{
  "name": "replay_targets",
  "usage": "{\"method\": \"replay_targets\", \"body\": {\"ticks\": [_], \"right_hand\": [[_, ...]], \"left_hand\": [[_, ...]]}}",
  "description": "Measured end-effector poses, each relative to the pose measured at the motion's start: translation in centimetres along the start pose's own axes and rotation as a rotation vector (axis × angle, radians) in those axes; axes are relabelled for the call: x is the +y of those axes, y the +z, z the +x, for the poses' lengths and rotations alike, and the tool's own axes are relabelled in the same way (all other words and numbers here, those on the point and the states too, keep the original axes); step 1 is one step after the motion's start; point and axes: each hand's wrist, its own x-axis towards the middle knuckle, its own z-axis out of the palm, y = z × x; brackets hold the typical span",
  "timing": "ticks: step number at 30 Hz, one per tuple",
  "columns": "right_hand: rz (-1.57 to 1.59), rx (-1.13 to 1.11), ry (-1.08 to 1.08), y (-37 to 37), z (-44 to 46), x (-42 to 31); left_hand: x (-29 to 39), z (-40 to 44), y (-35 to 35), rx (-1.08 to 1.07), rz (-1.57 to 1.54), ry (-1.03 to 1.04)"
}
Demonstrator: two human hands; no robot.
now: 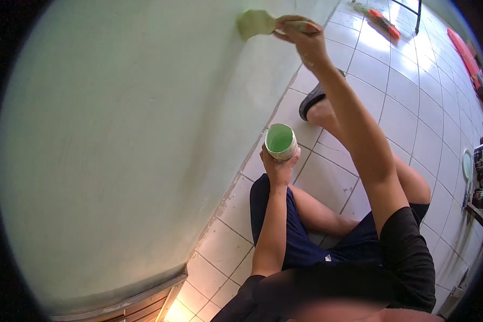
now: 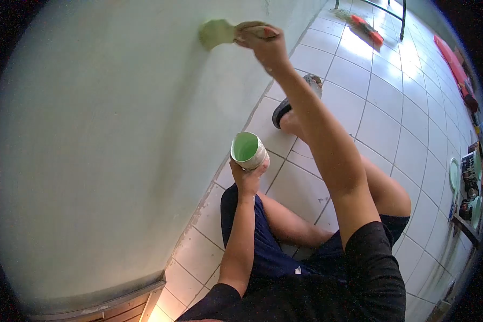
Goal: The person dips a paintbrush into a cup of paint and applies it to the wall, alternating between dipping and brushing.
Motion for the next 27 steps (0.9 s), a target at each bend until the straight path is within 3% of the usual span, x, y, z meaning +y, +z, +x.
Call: {"method": "replay_targets", "body": {"ticks": [4,6,9,10,11,16,19,21,27], "right_hand": [[-0.059,0.133,-0.031,-2.3,0.9,0.2],[-0.299,0.198,-0.178,-2.7,0.1,1.5],[-0.37,0.152,-0.354,0.9,-3.7,4.6],[-0.445,0.163,-0.315,3.6,-6.4,3.7],[-0.526,0.108,-0.61,5.6,-8.0,3.9],[-0.404,-0.116,-0.331,10.6,-16.6,-0.8],[-0.242,-0.277,-0.249,9.6,-16.9,-2.6],[-0.141,-0.224,-0.193,8.1,-15.2,-1.2],[0.036,-0.058,-0.103,2.2,-4.2,1.9]], "left_hand": [[-0.2,0.0,0.1,0.008,-0.013,-0.013],[-0.3,0.1,0.2,0.007,-0.004,-0.02],[-0.3,0.1,0.3,0.018,0.011,0.008],[-0.4,0.1,0.3,0.015,0.011,0.006],[-0.8,0.1,0.3,0.009,0.002,-0.006],[-3.2,0.1,0.1,-0.056,0.137,0.045],[-3.7,0.6,-0.1,-0.082,0.286,0.231],[-2.1,-0.1,-0.1,-0.011,0.026,-0.008],[-1.4,0.1,0.3,0.002,-0.044,-0.008]]}}
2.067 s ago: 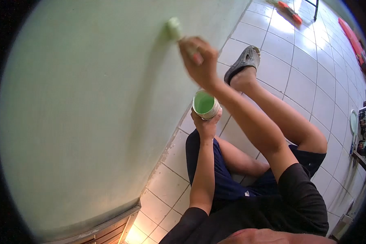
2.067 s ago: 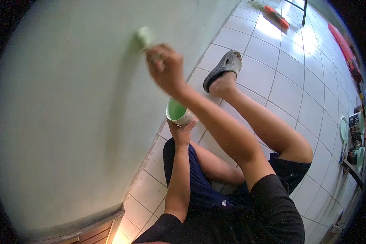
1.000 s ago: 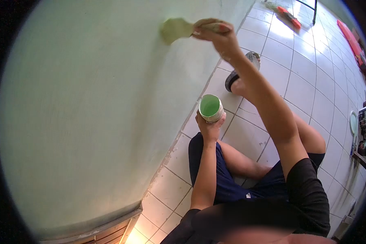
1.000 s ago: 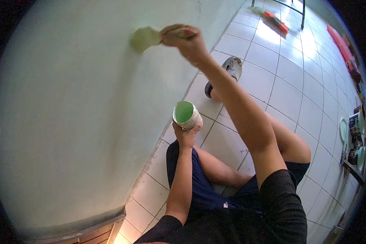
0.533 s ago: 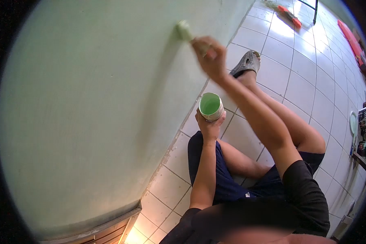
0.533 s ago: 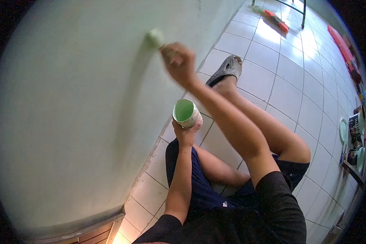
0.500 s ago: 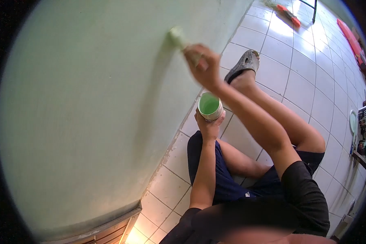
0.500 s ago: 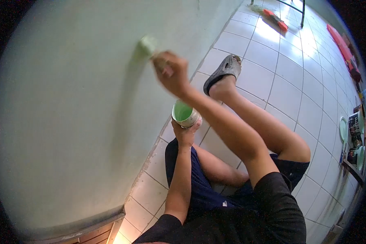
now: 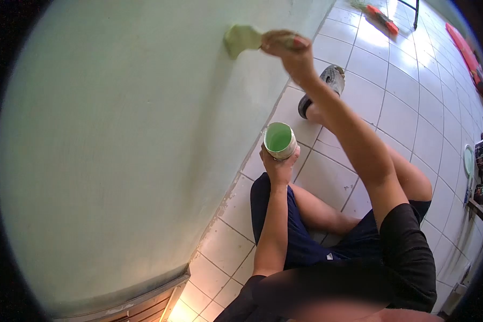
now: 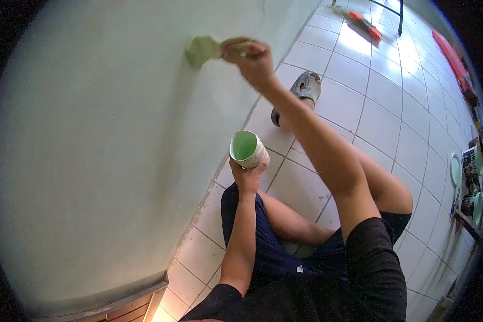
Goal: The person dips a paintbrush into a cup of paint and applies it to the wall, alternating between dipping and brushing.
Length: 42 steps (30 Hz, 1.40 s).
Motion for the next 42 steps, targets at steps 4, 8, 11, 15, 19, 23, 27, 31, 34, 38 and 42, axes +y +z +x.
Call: {"method": "replay_targets", "body": {"ticks": [4,8,11,15,19,23,27,31,34,38,42], "right_hand": [[-0.198,0.161,-0.043,-4.4,5.7,0.6],[-0.458,0.347,-0.167,-3.9,8.3,-0.9],[-0.684,0.333,-0.356,-1.2,8.2,-0.7],[-0.764,0.138,-0.495,8.1,1.7,-2.9],[-0.506,-0.143,-0.476,12.2,-2.9,-7.3],[-0.192,-0.203,-0.321,11.7,-2.0,-9.2],[-0.249,-0.123,-0.199,7.3,4.0,-7.0],[-0.419,0.052,-0.366,2.1,10.1,-4.2],[-0.626,0.26,-0.362,-0.3,12.9,-4.4],[-0.753,0.374,-0.385,3.4,12.1,-6.0],[-0.844,0.175,-0.472,10.7,5.6,-5.7]], "left_hand": [[0.5,-0.1,0.1,-0.001,0.039,0.005],[1.2,0.0,-0.1,0.01,0.098,0.001],[0.6,-0.2,0.0,0.007,0.059,0.062],[0.7,-0.1,0.2,0.008,0.064,0.042],[0.7,-0.2,0.4,-0.002,0.065,-0.004],[0.8,-0.2,0.1,-0.005,0.096,0.019],[1.6,-0.3,0.1,-0.002,0.138,0.052],[1.3,-0.2,0.2,0.007,0.043,0.05],[1.0,0.0,0.1,0.0,0.055,0.088],[1.3,0.0,0.1,0.033,0.062,0.05],[1.1,0.0,0.2,0.013,0.071,0.062]]}}
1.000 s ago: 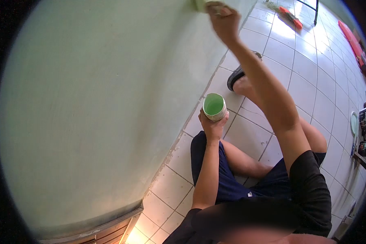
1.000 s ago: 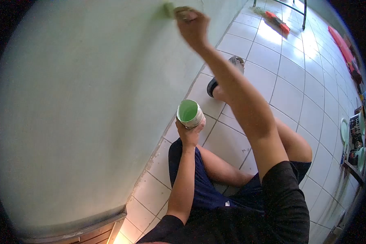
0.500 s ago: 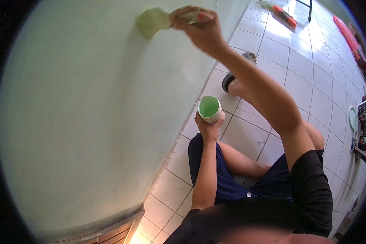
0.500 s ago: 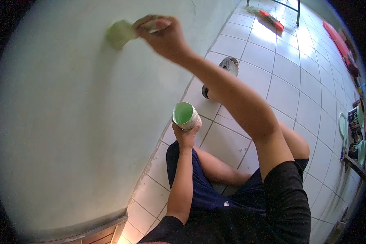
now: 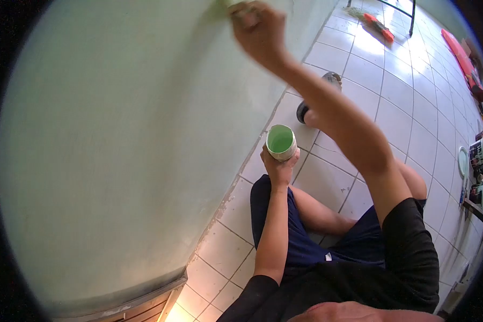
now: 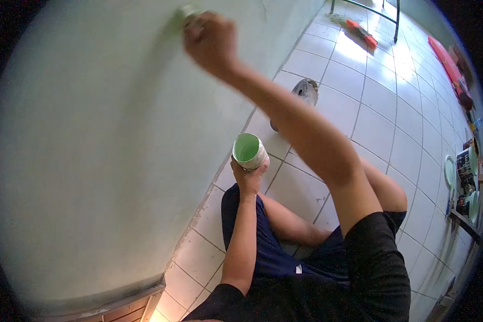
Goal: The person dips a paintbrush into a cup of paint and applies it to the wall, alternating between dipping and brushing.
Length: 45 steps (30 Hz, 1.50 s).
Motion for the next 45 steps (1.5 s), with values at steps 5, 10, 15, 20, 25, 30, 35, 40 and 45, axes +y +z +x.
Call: {"method": "replay_targets", "body": {"ticks": [5,10,15,20,25,30,35,40,45], "right_hand": [[0.364,-0.24,-0.034,-1.7,-4.6,-8.9],[0.726,-0.334,0.026,-3.6,-3.4,-11.2],[0.617,-0.29,0.19,-2.2,1.1,-5.0],[0.122,0.041,-0.077,-1.8,7.2,3.6],[-0.023,0.124,0.171,-1.8,10.1,3.8],[0.05,-0.015,-0.092,1.1,4.5,-2.7],[0.417,-0.332,-0.232,-1.2,0.5,-10.9],[0.776,-0.377,-0.091,-2.3,1.1,-12.7],[0.768,-0.213,0.069,-0.1,6.3,-2.3]], "left_hand": [[-2.2,-0.1,0.5,-0.015,-0.049,0.0],[-2.1,-0.2,0.0,-0.011,-0.089,-0.013],[-0.7,-0.2,-0.2,-0.015,-0.073,-0.038],[0.6,-0.3,-0.2,-0.041,0.012,0.01],[1.1,0.0,-0.3,-0.016,0.047,0.033],[0.4,-0.2,0.1,-0.025,0.089,0.033],[-0.4,-0.2,0.5,-0.064,0.093,0.068],[-0.3,-0.5,-0.1,-0.034,0.035,0.017],[0.1,-0.5,-0.1,-0.037,0.039,0.053]]}}
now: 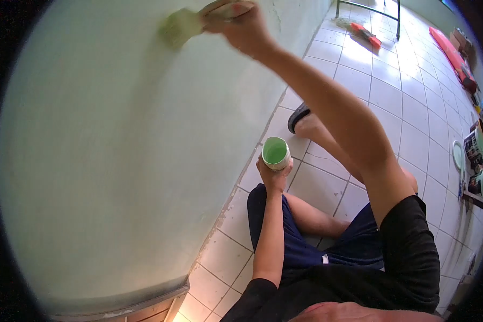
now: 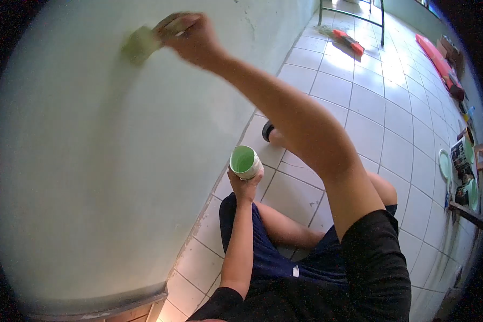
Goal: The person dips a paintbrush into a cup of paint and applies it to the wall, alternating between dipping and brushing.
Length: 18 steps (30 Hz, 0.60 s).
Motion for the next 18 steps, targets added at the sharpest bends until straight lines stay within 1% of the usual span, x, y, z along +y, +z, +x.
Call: {"method": "replay_targets", "body": {"ticks": [1,2,3,4,6,8,10,11,12,13,14,15,17,18], "right_hand": [[-0.231,0.057,0.044,-1.8,1.0,1.3],[-0.212,0.099,-0.14,-3.3,2.1,2.6],[-0.55,0.157,-0.089,-5.1,2.6,1.8],[-0.442,0.269,0.029,-6.4,3.5,3.4],[-0.744,0.439,0.048,-8.1,4.9,3.8],[-0.73,0.438,0.146,-7.2,4.9,2.3],[-0.605,0.301,0.035,-5.2,3.9,3.3],[-0.882,0.179,-0.228,-3.5,2.8,3.9],[-0.86,0.151,-0.129,-1.3,1.3,4.3],[-0.71,0.115,-0.111,1.3,-1.8,0.4],[-0.615,0.083,-0.326,3.0,-3.2,0.2],[-0.552,0.023,-0.239,4.9,-5.3,-2.7],[-0.367,-0.213,-0.1,7.1,-8.4,-6.9],[-0.262,-0.321,-0.091,7.6,-9.5,-8.1]], "left_hand": [[0.1,0.1,0.0,-0.026,0.02,-0.008],[0.3,-0.1,0.0,-0.018,0.019,-0.012],[0.9,-0.1,0.0,-0.018,0.03,-0.037],[1.2,0.0,0.0,-0.018,0.041,-0.059],[0.5,0.1,-0.3,-0.029,0.076,-0.022],[-0.1,0.3,-0.4,-0.036,0.112,0.012],[-0.1,0.3,-0.2,-0.028,0.06,-0.016],[0.0,0.5,0.0,-0.027,0.056,-0.014],[0.4,0.4,0.0,-0.02,0.052,-0.004],[0.6,0.3,0.0,-0.018,0.051,0.005],[0.5,0.3,0.2,-0.026,0.047,0.004],[0.2,0.3,0.3,-0.038,0.044,-0.003],[0.1,0.1,0.4,-0.056,0.046,-0.01],[0.1,-0.1,0.4,-0.032,0.026,-0.021]]}}
